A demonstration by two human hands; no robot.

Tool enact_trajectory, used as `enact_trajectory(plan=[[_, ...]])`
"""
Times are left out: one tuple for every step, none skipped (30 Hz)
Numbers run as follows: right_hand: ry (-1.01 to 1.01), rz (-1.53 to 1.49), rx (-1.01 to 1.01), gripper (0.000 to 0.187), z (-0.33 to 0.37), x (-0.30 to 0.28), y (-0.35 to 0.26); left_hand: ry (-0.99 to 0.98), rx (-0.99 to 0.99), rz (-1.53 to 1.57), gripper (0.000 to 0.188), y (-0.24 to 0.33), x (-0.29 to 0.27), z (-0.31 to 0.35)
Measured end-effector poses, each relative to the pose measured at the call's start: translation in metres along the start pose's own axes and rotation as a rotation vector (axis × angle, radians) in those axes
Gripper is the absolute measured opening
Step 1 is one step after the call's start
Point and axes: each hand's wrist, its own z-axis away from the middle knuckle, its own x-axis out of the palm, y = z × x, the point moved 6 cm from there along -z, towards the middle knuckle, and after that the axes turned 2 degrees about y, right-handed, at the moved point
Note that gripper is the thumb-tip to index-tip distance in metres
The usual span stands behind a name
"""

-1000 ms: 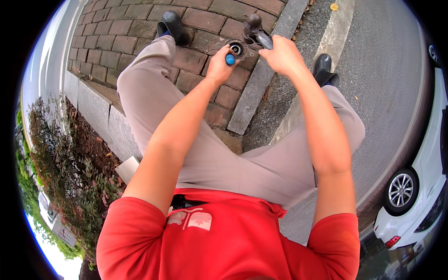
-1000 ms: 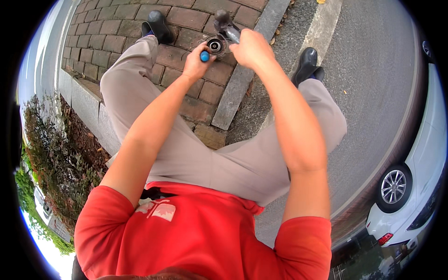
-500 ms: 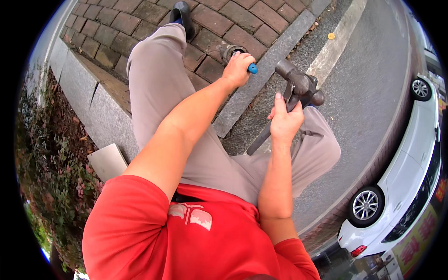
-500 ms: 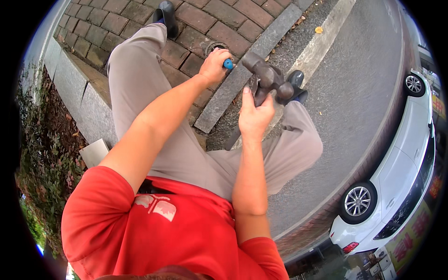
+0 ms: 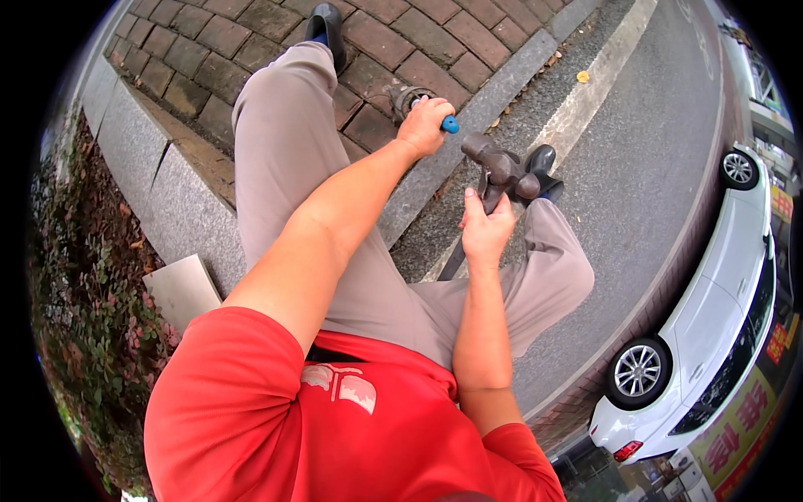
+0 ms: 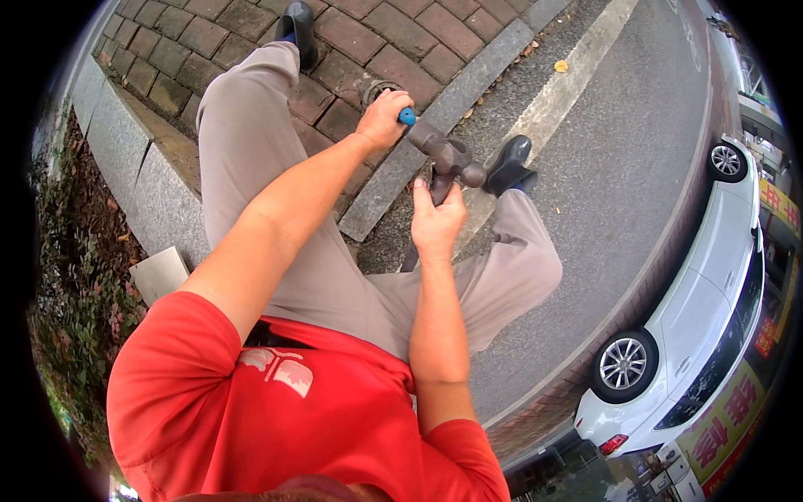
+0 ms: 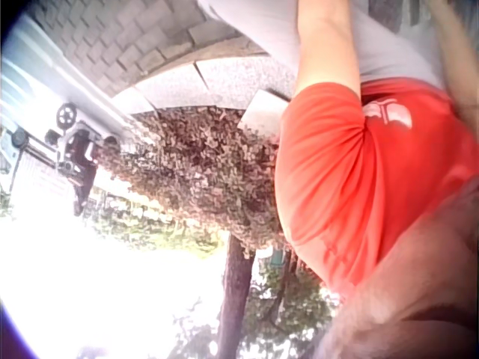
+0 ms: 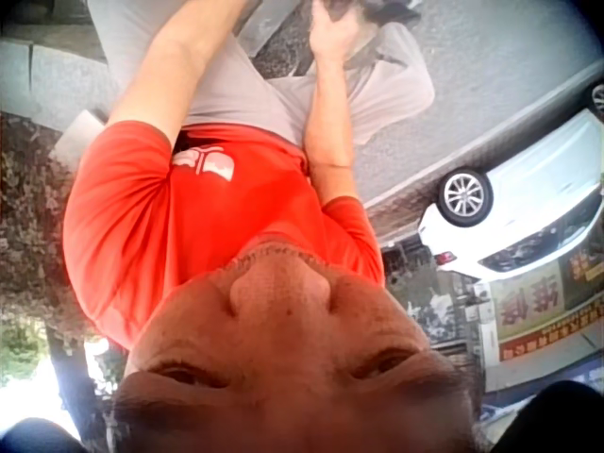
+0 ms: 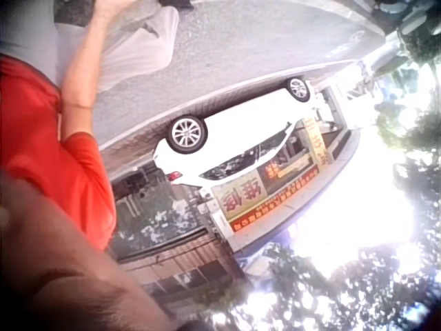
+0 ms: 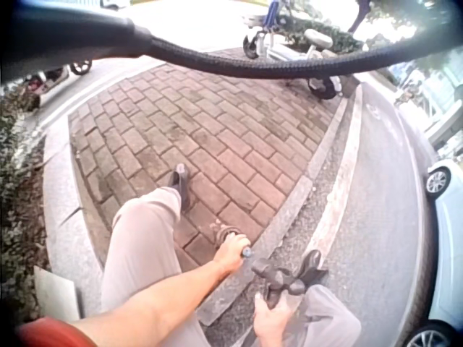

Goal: The person separates a metal component from a larger assembly by tapping it with a hammer and prying with a screwdriver, then uses the screwdriver to manipulate internal parts of the detached component.

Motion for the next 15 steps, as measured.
enact_trajectory(plan=[[-0.001,0.004,0.005,0.018,0.000,0.000,0.001,0.004,-0.001,0.001,0.024,0.001,0.000,0.000],[-0.003,0.008,0.010,0.018,0.000,0.000,0.002,-0.002,0.006,0.002,0.024,0.001,0.000,-0.001],[-0.005,0.011,0.014,0.018,-0.001,0.000,0.002,-0.006,0.014,0.002,0.024,0.002,-0.001,-0.002],[-0.009,0.019,-0.022,0.017,-0.002,0.000,0.002,-0.011,0.022,0.001,0.023,0.002,-0.001,-0.003],[-0.012,0.028,-0.059,0.017,-0.003,0.001,0.003,0.005,0.016,0.010,0.023,0.002,-0.001,-0.004],[-0.020,0.035,-0.096,0.016,-0.005,0.003,0.002,0.023,0.009,0.014,0.023,0.000,-0.002,-0.006],[-0.021,0.023,-0.079,0.016,-0.005,0.003,0.004,0.041,0.001,0.019,0.023,-0.003,-0.004,-0.007],[-0.022,0.010,-0.063,0.016,-0.005,0.003,0.006,0.049,0.001,0.026,0.023,-0.005,-0.004,-0.008],[-0.018,0.001,-0.044,0.016,-0.005,0.002,0.007,0.052,0.001,0.039,0.023,-0.002,-0.005,-0.009],[-0.013,0.001,-0.044,0.016,-0.006,0.001,0.007,0.056,0.001,0.051,0.023,0.001,-0.005,-0.010],[-0.007,0.001,-0.044,0.016,-0.006,-0.001,0.006,0.051,0.021,0.051,0.024,0.006,-0.004,-0.012],[-0.005,-0.002,-0.043,0.016,-0.006,0.001,0.002,0.047,0.040,0.047,0.024,0.008,-0.002,-0.012],[-0.002,-0.019,0.000,0.016,-0.004,0.001,0.000,0.043,0.059,0.044,0.025,0.010,-0.002,-0.012],[0.001,-0.036,0.043,0.016,-0.001,0.001,-0.003,0.019,0.017,0.048,0.024,0.007,-0.002,-0.011],[0.004,-0.053,0.084,0.015,0.000,0.001,-0.005,-0.004,-0.024,0.053,0.025,0.004,0.000,-0.011]])
